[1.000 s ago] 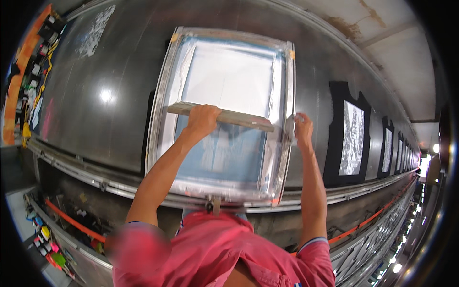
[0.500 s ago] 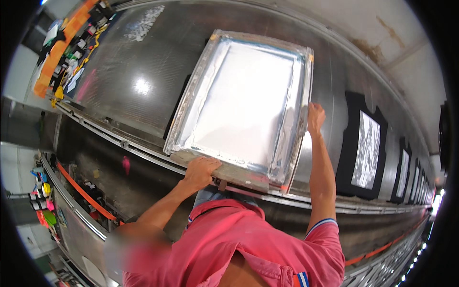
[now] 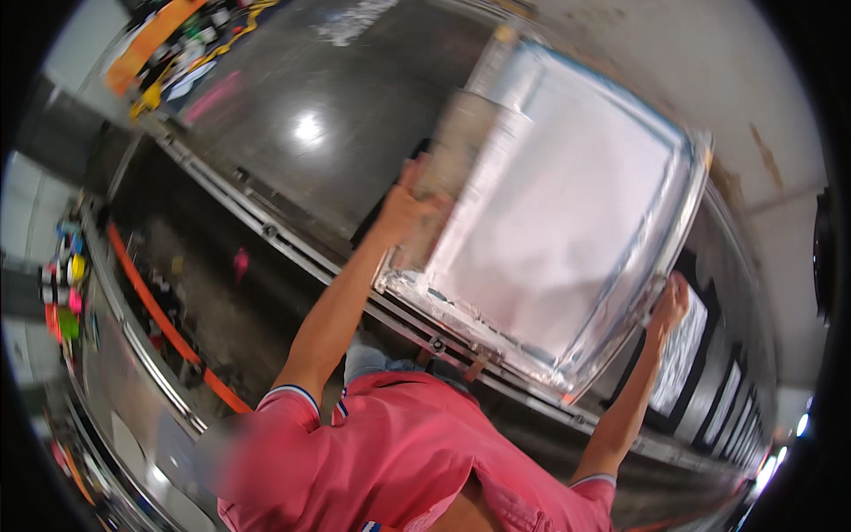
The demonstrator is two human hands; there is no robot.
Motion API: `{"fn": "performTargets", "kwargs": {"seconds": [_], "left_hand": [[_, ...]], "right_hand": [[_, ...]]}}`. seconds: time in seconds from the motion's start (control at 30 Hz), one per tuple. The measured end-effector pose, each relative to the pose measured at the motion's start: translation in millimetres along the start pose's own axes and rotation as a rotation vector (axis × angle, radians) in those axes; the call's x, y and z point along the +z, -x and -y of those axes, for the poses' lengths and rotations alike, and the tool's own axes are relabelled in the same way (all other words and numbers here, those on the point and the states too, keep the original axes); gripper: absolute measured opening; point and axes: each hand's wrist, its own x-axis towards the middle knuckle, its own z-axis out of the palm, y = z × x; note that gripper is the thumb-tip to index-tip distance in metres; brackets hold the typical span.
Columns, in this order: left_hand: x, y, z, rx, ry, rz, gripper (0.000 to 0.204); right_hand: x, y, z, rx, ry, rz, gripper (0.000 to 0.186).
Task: The person performs screen printing on a series of black t-shirts laid out on a conveyor belt. They use a squeegee to pull white ink across a screen frame, then lift the screen to reveal the printed design. The process is repeated for multiple shirts in sequence.
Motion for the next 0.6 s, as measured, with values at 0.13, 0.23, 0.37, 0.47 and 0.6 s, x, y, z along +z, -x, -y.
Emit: {"fn": "performTargets", "kwargs": {"seconds": [0.13, 0.23, 0.37, 0.47, 0.6], "left_hand": [[-33, -57, 53, -0.338, 0.431, -0.115, 0.069], [-62, -72, 63, -0.124, 0.595, 0.182, 0.061], [-99, -107, 65, 0.26, -0.044, 0.205, 0.062], [14, -109, -73, 0.11, 0.062, -0.317, 0.065], [-135, -52, -260, 0.242, -0.294, -0.493, 0.073]], "right_hand": [[4, -6, 10, 0.006, 0.079, -0.032, 0.024], [37, 11, 49, -0.158, 0.186, -0.078, 0.021], [86, -45, -58, -0.025, -0.289, -0.03, 0.02], [103, -87, -83, 0.096, -0.398, -0.076, 0.018], [194, -94, 3, 0.11, -0.656, -0.028, 0.017]]}}
